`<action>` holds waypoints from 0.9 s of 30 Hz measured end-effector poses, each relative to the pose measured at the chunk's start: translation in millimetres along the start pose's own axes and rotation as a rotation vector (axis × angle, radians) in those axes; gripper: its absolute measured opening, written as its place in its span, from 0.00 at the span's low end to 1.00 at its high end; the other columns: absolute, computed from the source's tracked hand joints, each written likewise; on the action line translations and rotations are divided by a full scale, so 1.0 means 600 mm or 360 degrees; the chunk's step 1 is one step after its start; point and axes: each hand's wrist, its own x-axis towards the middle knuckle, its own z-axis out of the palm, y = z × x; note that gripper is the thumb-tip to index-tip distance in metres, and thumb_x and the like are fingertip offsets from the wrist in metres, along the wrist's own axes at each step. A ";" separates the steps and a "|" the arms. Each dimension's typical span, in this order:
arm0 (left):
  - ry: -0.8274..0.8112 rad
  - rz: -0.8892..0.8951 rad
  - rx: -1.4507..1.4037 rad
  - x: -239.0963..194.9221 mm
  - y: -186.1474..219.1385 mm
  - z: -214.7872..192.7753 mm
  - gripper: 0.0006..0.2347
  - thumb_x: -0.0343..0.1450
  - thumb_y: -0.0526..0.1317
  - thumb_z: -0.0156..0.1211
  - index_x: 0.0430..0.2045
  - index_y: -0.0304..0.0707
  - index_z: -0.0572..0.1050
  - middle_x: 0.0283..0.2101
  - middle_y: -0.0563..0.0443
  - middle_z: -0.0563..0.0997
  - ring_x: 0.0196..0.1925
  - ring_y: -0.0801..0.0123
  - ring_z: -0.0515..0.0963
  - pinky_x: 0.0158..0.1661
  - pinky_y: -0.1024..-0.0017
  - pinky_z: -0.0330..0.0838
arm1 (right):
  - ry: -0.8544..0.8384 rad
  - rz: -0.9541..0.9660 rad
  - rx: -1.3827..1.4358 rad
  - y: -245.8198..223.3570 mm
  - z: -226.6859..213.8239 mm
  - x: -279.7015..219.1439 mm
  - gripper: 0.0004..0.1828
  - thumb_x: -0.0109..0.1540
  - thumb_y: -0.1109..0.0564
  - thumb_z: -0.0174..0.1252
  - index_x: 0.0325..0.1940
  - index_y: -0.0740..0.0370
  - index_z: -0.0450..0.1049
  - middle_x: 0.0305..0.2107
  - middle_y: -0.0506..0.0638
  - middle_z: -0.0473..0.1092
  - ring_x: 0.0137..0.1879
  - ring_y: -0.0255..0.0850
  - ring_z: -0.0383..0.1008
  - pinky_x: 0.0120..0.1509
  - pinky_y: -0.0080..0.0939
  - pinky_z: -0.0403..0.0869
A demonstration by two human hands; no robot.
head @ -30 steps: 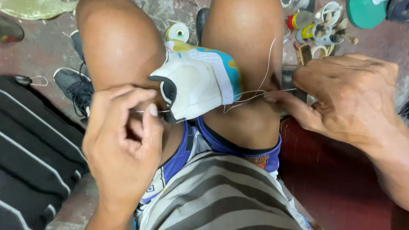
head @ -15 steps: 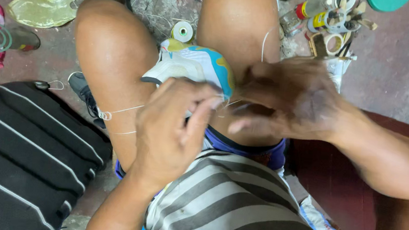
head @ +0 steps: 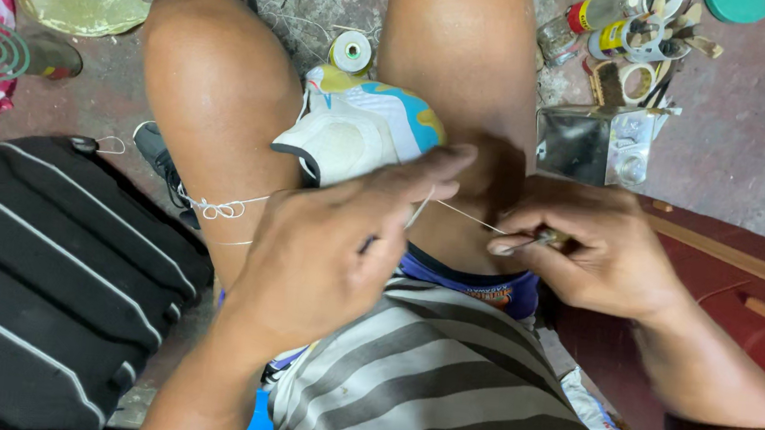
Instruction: The person sits on the floor and sews a white sneaker using a needle and white thread. They repeatedly push the needle through the shoe's upper and pull the thread tight to secure the material.
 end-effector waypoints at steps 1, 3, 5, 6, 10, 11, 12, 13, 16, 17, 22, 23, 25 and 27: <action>-0.0016 0.0060 0.0151 -0.001 0.001 0.004 0.21 0.78 0.31 0.57 0.66 0.48 0.62 0.49 0.50 0.83 0.42 0.67 0.85 0.43 0.74 0.80 | 0.0056 -0.0008 -0.0015 -0.012 -0.008 -0.001 0.06 0.59 0.59 0.67 0.38 0.57 0.78 0.30 0.46 0.77 0.35 0.36 0.80 0.38 0.36 0.77; -0.0099 0.0055 0.0385 0.002 -0.001 0.013 0.27 0.73 0.35 0.64 0.68 0.48 0.62 0.45 0.48 0.80 0.38 0.59 0.83 0.39 0.67 0.77 | 0.0101 -0.0004 -0.0086 -0.028 -0.010 0.014 0.07 0.58 0.58 0.69 0.38 0.58 0.79 0.29 0.47 0.77 0.32 0.36 0.79 0.35 0.36 0.75; -0.0160 -0.0061 0.0429 0.004 -0.003 0.019 0.32 0.68 0.39 0.70 0.69 0.47 0.62 0.42 0.46 0.78 0.32 0.56 0.81 0.34 0.62 0.75 | 0.0072 0.0020 -0.0194 -0.037 -0.004 0.044 0.09 0.57 0.56 0.71 0.37 0.59 0.79 0.26 0.48 0.77 0.27 0.35 0.78 0.30 0.36 0.74; -0.0147 -0.0112 0.0392 0.001 -0.003 0.020 0.34 0.67 0.41 0.72 0.69 0.47 0.61 0.43 0.46 0.77 0.30 0.57 0.80 0.34 0.62 0.75 | 0.0014 -0.0043 -0.0135 -0.044 0.004 0.058 0.11 0.58 0.56 0.69 0.41 0.60 0.78 0.29 0.50 0.77 0.29 0.36 0.79 0.31 0.35 0.76; 0.0064 -0.0052 0.0286 -0.006 -0.008 0.025 0.40 0.67 0.41 0.76 0.72 0.47 0.54 0.49 0.48 0.76 0.38 0.62 0.81 0.38 0.69 0.78 | -0.0068 -0.0309 -0.0256 -0.070 0.021 0.104 0.12 0.60 0.58 0.67 0.47 0.59 0.78 0.37 0.50 0.78 0.37 0.42 0.81 0.39 0.39 0.79; 0.0102 -0.0036 0.0250 -0.006 -0.010 0.025 0.42 0.67 0.41 0.77 0.72 0.47 0.52 0.51 0.49 0.76 0.40 0.63 0.81 0.39 0.70 0.78 | -0.0047 -0.0378 -0.0382 -0.070 0.021 0.110 0.11 0.60 0.59 0.67 0.47 0.57 0.79 0.37 0.49 0.79 0.38 0.44 0.82 0.41 0.41 0.78; 0.0093 -0.0066 0.0198 -0.006 -0.011 0.025 0.44 0.64 0.41 0.78 0.73 0.46 0.50 0.53 0.48 0.76 0.39 0.64 0.79 0.37 0.71 0.78 | 0.0003 -0.0299 -0.0513 -0.065 0.015 0.110 0.12 0.59 0.59 0.68 0.46 0.58 0.79 0.37 0.51 0.78 0.37 0.45 0.80 0.40 0.42 0.77; 0.0079 -0.0104 0.0137 -0.005 -0.010 0.026 0.47 0.62 0.41 0.79 0.74 0.44 0.49 0.56 0.47 0.76 0.38 0.65 0.78 0.36 0.71 0.78 | 0.0045 -0.0211 -0.0640 -0.055 -0.001 0.102 0.13 0.57 0.58 0.69 0.45 0.59 0.79 0.36 0.52 0.77 0.36 0.46 0.79 0.39 0.43 0.77; 0.0045 -0.0177 0.0076 -0.005 -0.010 0.021 0.50 0.61 0.41 0.81 0.74 0.45 0.46 0.56 0.48 0.76 0.37 0.68 0.77 0.33 0.74 0.78 | 0.0282 -0.0028 -0.1023 0.023 -0.081 0.072 0.07 0.65 0.61 0.66 0.48 0.61 0.79 0.37 0.54 0.75 0.39 0.46 0.77 0.43 0.42 0.75; 0.0060 -0.0163 0.0054 -0.002 -0.010 0.020 0.49 0.60 0.41 0.80 0.73 0.45 0.47 0.56 0.47 0.76 0.37 0.67 0.77 0.32 0.73 0.77 | 0.0391 0.0039 -0.1140 0.062 -0.120 0.067 0.06 0.69 0.60 0.63 0.50 0.63 0.79 0.37 0.54 0.76 0.38 0.44 0.77 0.42 0.41 0.74; 0.0078 -0.0137 0.0105 0.004 -0.005 0.016 0.49 0.62 0.43 0.80 0.75 0.47 0.47 0.54 0.48 0.76 0.36 0.67 0.78 0.33 0.73 0.76 | 0.0641 0.0415 -0.1158 0.179 -0.189 -0.003 0.13 0.78 0.59 0.46 0.62 0.67 0.71 0.40 0.53 0.72 0.40 0.40 0.73 0.46 0.37 0.72; 0.0061 -0.0214 0.0078 0.006 -0.003 0.016 0.49 0.62 0.43 0.80 0.74 0.47 0.47 0.53 0.48 0.76 0.32 0.68 0.77 0.31 0.72 0.76 | 0.0632 0.0435 -0.1106 0.176 -0.182 -0.010 0.13 0.77 0.59 0.47 0.62 0.66 0.71 0.39 0.54 0.72 0.39 0.42 0.73 0.45 0.38 0.73; 0.0014 -0.0373 0.0018 0.009 0.001 0.015 0.47 0.61 0.44 0.79 0.72 0.47 0.48 0.52 0.49 0.77 0.24 0.69 0.75 0.27 0.72 0.75 | 0.0527 0.0541 -0.0990 0.132 -0.134 -0.025 0.14 0.74 0.59 0.50 0.62 0.65 0.72 0.37 0.57 0.72 0.36 0.45 0.73 0.43 0.42 0.73; 0.0027 -0.0376 0.0023 0.011 0.004 0.011 0.47 0.61 0.44 0.79 0.72 0.47 0.48 0.54 0.48 0.76 0.22 0.71 0.75 0.26 0.72 0.74 | 0.0378 0.0508 -0.0890 0.062 -0.072 -0.029 0.16 0.71 0.59 0.52 0.63 0.63 0.73 0.35 0.59 0.72 0.34 0.48 0.73 0.41 0.46 0.73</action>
